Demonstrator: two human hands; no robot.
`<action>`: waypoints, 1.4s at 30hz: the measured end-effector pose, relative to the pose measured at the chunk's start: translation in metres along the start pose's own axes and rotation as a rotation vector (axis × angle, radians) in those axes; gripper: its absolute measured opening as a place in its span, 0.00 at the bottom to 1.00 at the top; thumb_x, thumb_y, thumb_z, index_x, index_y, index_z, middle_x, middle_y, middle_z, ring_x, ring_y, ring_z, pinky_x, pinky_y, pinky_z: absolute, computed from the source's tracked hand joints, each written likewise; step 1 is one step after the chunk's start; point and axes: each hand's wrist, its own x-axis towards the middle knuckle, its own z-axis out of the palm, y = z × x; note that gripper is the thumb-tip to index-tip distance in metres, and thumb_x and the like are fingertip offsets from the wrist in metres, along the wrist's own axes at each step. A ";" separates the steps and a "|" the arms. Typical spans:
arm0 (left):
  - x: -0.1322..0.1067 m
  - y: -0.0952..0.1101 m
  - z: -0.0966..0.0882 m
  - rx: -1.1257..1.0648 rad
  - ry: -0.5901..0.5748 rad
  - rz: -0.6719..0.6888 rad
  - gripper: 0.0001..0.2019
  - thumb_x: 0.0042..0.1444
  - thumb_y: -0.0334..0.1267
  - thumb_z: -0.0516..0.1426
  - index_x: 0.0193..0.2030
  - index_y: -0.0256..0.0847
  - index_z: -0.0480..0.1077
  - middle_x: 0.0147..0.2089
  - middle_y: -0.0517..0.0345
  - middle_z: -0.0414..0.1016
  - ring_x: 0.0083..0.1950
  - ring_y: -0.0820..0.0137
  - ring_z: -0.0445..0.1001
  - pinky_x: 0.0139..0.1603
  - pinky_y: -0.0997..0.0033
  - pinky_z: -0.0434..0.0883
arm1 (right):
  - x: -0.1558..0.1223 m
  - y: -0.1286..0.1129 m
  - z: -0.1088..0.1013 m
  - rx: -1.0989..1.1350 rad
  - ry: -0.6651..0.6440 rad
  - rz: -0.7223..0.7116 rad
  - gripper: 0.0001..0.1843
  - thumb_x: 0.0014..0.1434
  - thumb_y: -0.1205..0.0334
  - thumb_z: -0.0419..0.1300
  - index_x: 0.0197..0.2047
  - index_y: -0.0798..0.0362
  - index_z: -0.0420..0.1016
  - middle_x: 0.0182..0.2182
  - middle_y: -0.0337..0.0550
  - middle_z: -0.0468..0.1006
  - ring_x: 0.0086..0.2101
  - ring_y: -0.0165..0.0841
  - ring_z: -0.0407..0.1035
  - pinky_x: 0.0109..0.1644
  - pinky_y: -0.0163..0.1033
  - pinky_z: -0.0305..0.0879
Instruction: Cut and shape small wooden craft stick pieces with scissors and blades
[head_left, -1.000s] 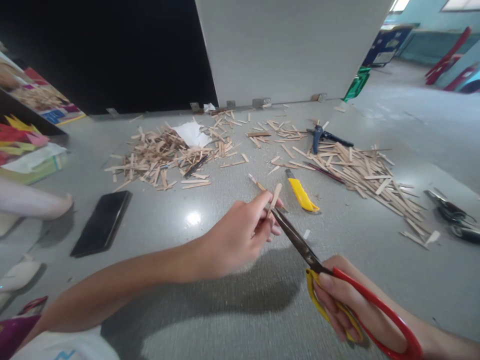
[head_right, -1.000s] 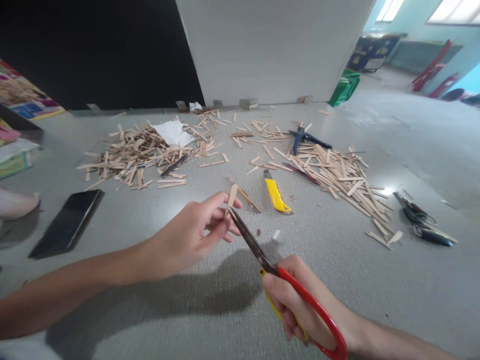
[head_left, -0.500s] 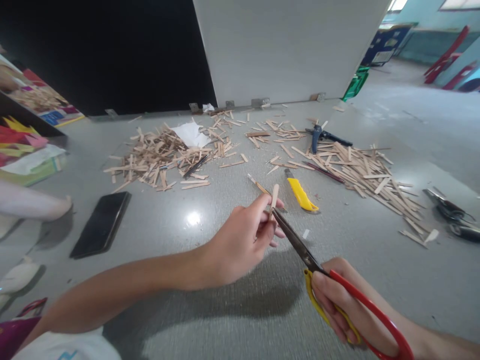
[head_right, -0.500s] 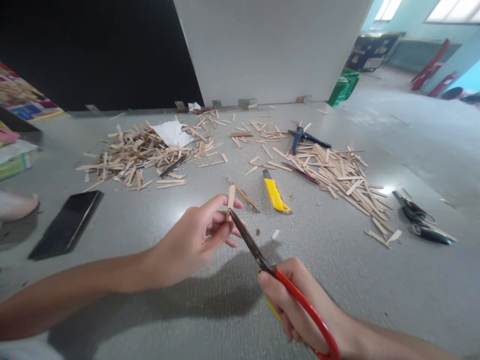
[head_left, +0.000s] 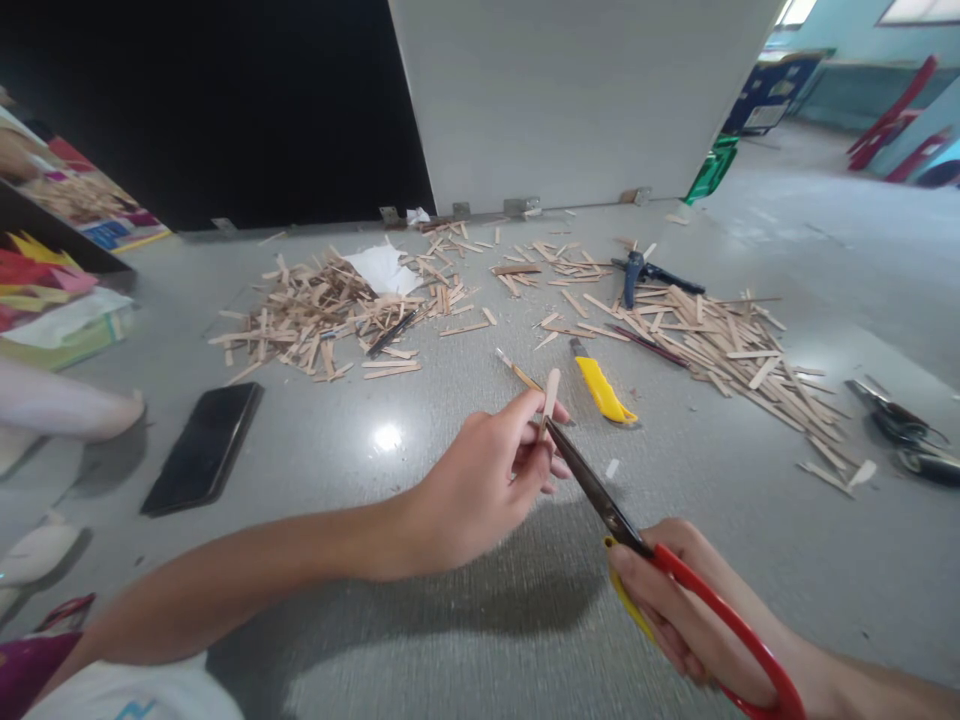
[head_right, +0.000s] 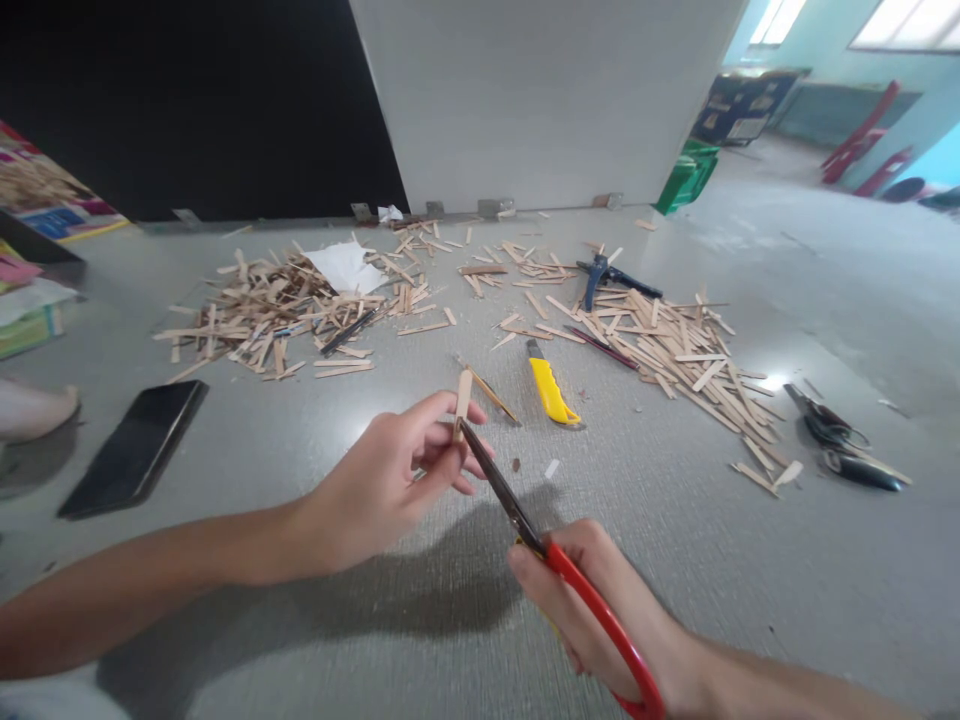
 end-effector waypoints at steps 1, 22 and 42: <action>0.000 -0.001 0.000 0.010 0.005 0.009 0.06 0.71 0.30 0.51 0.52 0.40 0.65 0.39 0.52 0.82 0.41 0.66 0.88 0.42 0.71 0.87 | 0.000 -0.002 0.000 0.005 -0.004 0.000 0.44 0.60 0.16 0.55 0.16 0.47 0.56 0.10 0.31 0.56 0.12 0.22 0.52 0.14 0.29 0.50; 0.005 -0.003 -0.024 0.660 -0.087 0.009 0.13 0.70 0.28 0.50 0.54 0.43 0.73 0.28 0.60 0.73 0.27 0.66 0.73 0.28 0.71 0.65 | 0.004 0.008 -0.006 0.432 -0.231 0.054 0.41 0.62 0.22 0.60 0.15 0.45 0.54 0.07 0.25 0.52 0.08 0.21 0.45 0.10 0.28 0.45; 0.009 0.010 -0.017 -0.031 -0.065 -0.185 0.05 0.71 0.31 0.56 0.51 0.40 0.68 0.35 0.54 0.83 0.37 0.63 0.88 0.40 0.67 0.84 | -0.004 -0.010 -0.012 0.053 -0.058 -0.003 0.44 0.52 0.08 0.49 0.23 0.46 0.58 0.16 0.32 0.63 0.18 0.27 0.59 0.26 0.36 0.63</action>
